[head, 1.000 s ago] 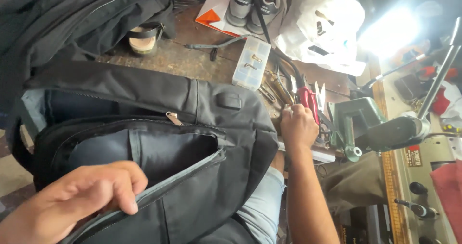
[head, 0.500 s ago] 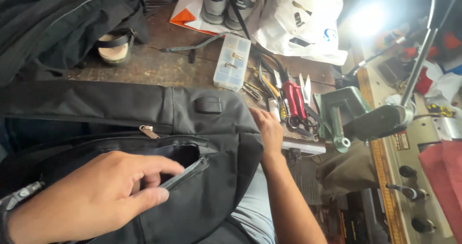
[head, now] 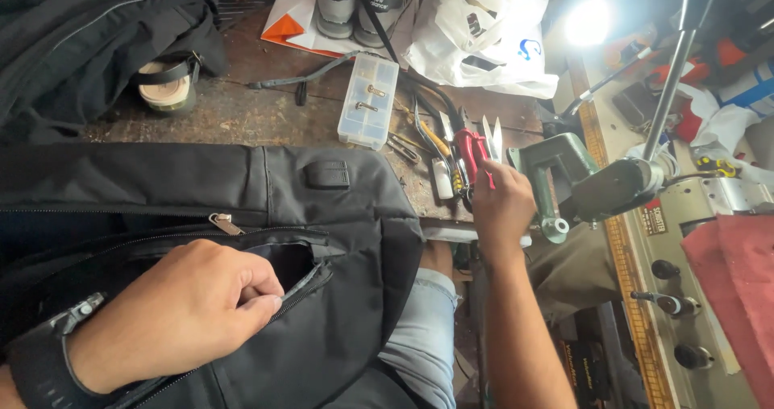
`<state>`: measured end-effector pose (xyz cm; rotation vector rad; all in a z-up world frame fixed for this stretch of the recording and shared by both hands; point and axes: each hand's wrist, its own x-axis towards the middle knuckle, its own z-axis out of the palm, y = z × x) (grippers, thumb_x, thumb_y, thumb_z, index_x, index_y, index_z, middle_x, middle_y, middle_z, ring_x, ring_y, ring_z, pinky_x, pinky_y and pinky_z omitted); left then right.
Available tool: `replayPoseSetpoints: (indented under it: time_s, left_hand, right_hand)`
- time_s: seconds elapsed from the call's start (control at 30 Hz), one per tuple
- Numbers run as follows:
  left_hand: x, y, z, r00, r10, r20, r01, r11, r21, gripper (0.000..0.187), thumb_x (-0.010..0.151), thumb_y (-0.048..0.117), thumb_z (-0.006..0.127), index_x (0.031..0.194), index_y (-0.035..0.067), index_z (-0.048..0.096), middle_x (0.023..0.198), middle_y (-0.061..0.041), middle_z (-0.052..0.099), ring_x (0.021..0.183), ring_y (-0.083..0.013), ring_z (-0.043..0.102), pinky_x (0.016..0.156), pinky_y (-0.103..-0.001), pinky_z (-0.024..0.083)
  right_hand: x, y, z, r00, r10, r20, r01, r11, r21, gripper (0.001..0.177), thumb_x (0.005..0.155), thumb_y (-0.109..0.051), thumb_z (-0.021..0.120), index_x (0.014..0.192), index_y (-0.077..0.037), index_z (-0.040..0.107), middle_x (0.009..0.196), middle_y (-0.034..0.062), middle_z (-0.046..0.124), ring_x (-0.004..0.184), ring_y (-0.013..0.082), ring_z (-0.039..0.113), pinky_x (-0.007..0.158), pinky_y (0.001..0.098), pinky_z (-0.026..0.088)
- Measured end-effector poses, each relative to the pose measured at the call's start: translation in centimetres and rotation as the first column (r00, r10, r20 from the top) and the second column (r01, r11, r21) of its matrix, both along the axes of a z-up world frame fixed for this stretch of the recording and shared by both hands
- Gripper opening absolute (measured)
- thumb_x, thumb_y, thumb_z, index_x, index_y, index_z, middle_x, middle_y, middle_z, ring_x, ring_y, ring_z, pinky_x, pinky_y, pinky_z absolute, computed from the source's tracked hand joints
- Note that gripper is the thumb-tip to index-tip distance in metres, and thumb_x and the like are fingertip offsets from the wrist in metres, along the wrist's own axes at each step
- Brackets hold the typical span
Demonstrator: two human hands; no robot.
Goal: The person uses a utility knife to cut a loose strap or piece of fabric from a black backpack and then points to a pin stuck in the fabric.
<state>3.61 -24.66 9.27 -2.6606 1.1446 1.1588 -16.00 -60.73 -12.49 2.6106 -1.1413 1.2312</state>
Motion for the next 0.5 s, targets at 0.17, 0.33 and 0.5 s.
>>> replayPoseSetpoints:
  time_s: [0.17,0.33,0.5]
  left_hand:
    - [-0.3,0.7,-0.9,0.996,-0.045,0.071,0.049,0.998,-0.051,0.025,0.086,0.036,0.059,0.067,0.03,0.073,0.055,0.013,0.065,0.058,-0.0046,0.06,0.069,-0.022,0.047]
    - [0.0,1.4,-1.2,0.994,-0.041,0.104,0.048,0.997,-0.068,0.03,0.091,0.043,0.058,0.068,0.03,0.071,0.055,0.009,0.06,0.059,-0.0101,0.054,0.07,-0.024,0.046]
    - [-0.2,1.2,-1.9,0.998,0.059,0.006,-0.057,0.986,-0.157,0.019,0.086,0.047,0.073,0.097,0.053,0.087,0.076,0.028,0.088,0.073,0.0035,0.077,0.082,-0.017,0.055]
  right_hand:
    - [2.1,-2.2,4.0,0.995,-0.065,0.079,0.049,0.98,0.191,0.019,0.101,-0.016,0.071,0.113,-0.008,0.083,0.101,0.0098,0.083,0.081,0.023,0.076,0.062,0.0329,0.058]
    - [0.1,-2.9,5.2,0.958,-0.247,0.145,0.178,0.909,0.376,0.029,0.099,-0.017,0.066,0.121,-0.004,0.079,0.114,0.0108,0.081,0.103,0.0275,0.078,0.09,0.0379,0.062]
    - [1.3,-0.2,5.9,0.974,-0.09,-0.21,0.204,0.754,0.624,0.059,0.099,-0.047,0.064,0.143,-0.008,0.063,0.131,0.0138,0.074,0.113,0.0279,0.072,0.093,0.0444,0.059]
